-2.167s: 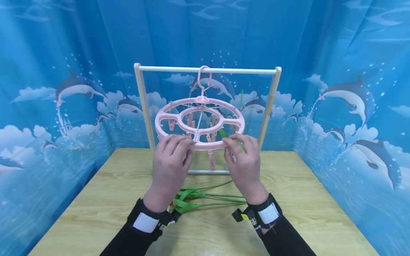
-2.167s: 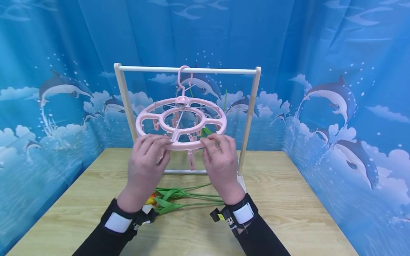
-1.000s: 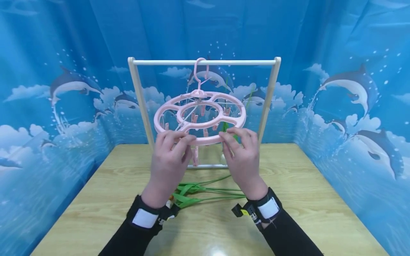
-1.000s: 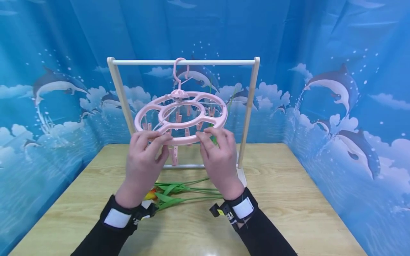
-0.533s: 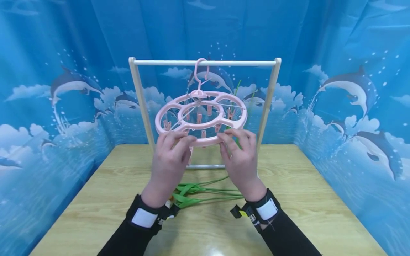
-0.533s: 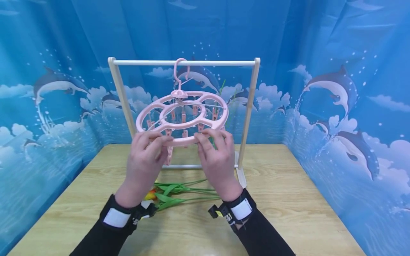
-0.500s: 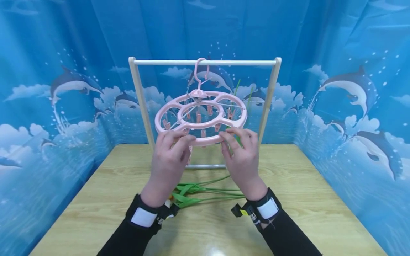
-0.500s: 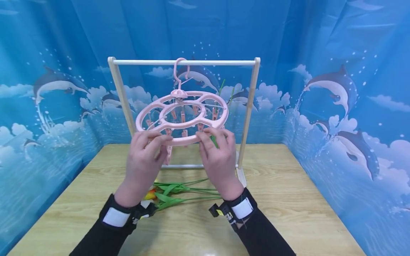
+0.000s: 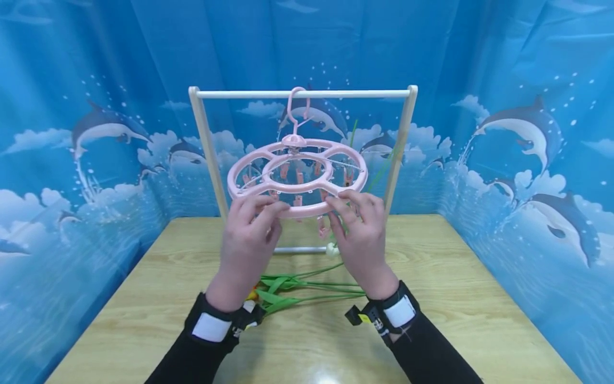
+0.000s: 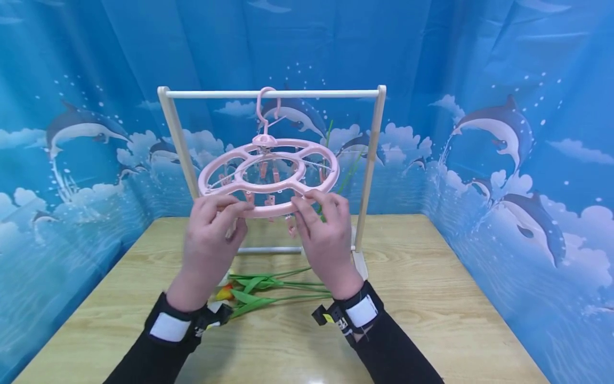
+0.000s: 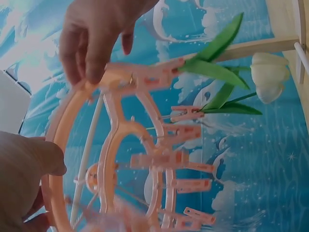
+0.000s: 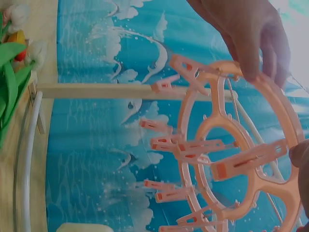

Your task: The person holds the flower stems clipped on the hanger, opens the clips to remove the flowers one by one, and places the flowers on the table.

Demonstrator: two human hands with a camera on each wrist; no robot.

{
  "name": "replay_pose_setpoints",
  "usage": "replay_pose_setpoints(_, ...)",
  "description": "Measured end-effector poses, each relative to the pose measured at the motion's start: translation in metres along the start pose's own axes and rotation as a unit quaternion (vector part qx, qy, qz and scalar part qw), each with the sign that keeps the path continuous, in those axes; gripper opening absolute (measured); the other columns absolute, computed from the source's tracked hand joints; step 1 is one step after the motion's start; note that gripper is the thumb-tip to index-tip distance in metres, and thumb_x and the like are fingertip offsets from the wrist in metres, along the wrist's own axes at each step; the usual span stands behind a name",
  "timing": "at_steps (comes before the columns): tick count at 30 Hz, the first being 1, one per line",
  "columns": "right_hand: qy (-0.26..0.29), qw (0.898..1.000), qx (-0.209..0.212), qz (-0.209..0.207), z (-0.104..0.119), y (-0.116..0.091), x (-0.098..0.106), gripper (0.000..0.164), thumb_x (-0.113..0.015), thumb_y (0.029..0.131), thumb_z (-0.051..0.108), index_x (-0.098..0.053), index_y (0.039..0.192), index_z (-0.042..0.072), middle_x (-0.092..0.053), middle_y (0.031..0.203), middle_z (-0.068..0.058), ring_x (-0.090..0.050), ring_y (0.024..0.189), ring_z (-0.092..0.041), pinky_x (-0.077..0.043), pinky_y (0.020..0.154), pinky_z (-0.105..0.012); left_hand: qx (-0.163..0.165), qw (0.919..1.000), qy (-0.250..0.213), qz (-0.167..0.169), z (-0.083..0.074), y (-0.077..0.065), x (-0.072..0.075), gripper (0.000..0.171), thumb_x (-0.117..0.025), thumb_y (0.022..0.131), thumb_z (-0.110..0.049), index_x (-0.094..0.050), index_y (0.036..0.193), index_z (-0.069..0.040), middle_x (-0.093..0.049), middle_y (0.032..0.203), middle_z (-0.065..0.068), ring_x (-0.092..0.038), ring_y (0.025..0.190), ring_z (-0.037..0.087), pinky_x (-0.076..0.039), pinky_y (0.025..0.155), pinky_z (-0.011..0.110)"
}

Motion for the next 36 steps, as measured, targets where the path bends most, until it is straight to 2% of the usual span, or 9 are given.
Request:
replay_pose_setpoints(7,-0.001,0.999,0.049,-0.008,0.019,-0.003,-0.004,0.028,-0.083,0.096,0.012,-0.08,0.124,0.01,-0.073,0.121,-0.016,-0.058,0.109,-0.038,-0.049,0.093,-0.05,-0.029,0.9995,0.012,0.011,-0.018,-0.005,-0.008,0.032,-0.077,0.094,0.004,-0.079,0.121,-0.013,-0.077,0.117,0.012,-0.067,0.113,0.034,-0.062,0.099,0.044)
replay_pose_setpoints(12,0.002,0.998,0.063,-0.008,0.023,-0.002,-0.005,0.027,-0.082,0.097,0.01,-0.079,0.123,0.009,-0.072,0.121,-0.018,-0.058,0.11,-0.04,-0.049,0.093,-0.051,-0.031,0.9994,0.013,0.006,-0.019,-0.005,-0.008,0.032,-0.078,0.092,0.005,-0.078,0.119,-0.012,-0.077,0.117,0.011,-0.067,0.113,0.033,-0.06,0.101,0.043)
replay_pose_setpoints(19,-0.009,1.0,0.016,0.003,0.005,0.003,-0.001,0.033,-0.08,0.095,0.003,-0.076,0.127,0.01,-0.07,0.13,-0.019,-0.056,0.115,-0.043,-0.048,0.098,-0.055,-0.022,0.9995,-0.018,-0.01,-0.007,-0.003,-0.001,0.032,-0.078,0.092,0.006,-0.08,0.117,-0.012,-0.078,0.115,0.011,-0.066,0.113,0.034,-0.057,0.099,0.048)
replay_pose_setpoints(27,-0.01,0.999,-0.028,-0.014,-0.019,0.005,0.009,0.027,-0.076,0.1,0.004,-0.077,0.126,0.008,-0.069,0.134,-0.02,-0.056,0.117,-0.044,-0.044,0.101,-0.058,-0.025,0.9983,-0.046,-0.027,0.0,-0.002,0.004,0.034,-0.082,0.087,0.009,-0.081,0.115,-0.011,-0.079,0.117,0.011,-0.067,0.115,0.035,-0.059,0.101,0.049)
replay_pose_setpoints(32,-0.008,0.999,-0.027,-0.015,-0.022,0.005,0.01,0.023,-0.075,0.101,0.007,-0.078,0.125,0.007,-0.071,0.133,-0.019,-0.056,0.117,-0.044,-0.045,0.101,-0.057,-0.031,0.9987,-0.034,-0.023,-0.001,-0.002,0.003,0.031,-0.082,0.09,0.006,-0.082,0.116,-0.011,-0.079,0.115,0.01,-0.067,0.113,0.034,-0.06,0.099,0.047)
replay_pose_setpoints(36,-0.014,1.0,-0.011,-0.016,-0.017,0.005,0.009,0.024,-0.076,0.101,0.008,-0.078,0.125,0.009,-0.071,0.13,-0.019,-0.055,0.116,-0.044,-0.046,0.1,-0.058,-0.042,0.9984,-0.015,-0.033,-0.006,-0.002,0.003,0.031,-0.082,0.091,0.003,-0.081,0.119,-0.011,-0.079,0.114,0.012,-0.066,0.109,0.035,-0.06,0.096,0.046)
Point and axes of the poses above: each hand's wrist, its own y-axis towards the middle knuckle, its own x-axis out of the back of the hand, z = x × y, the point moved 9 cm from there along y, towards the middle knuckle
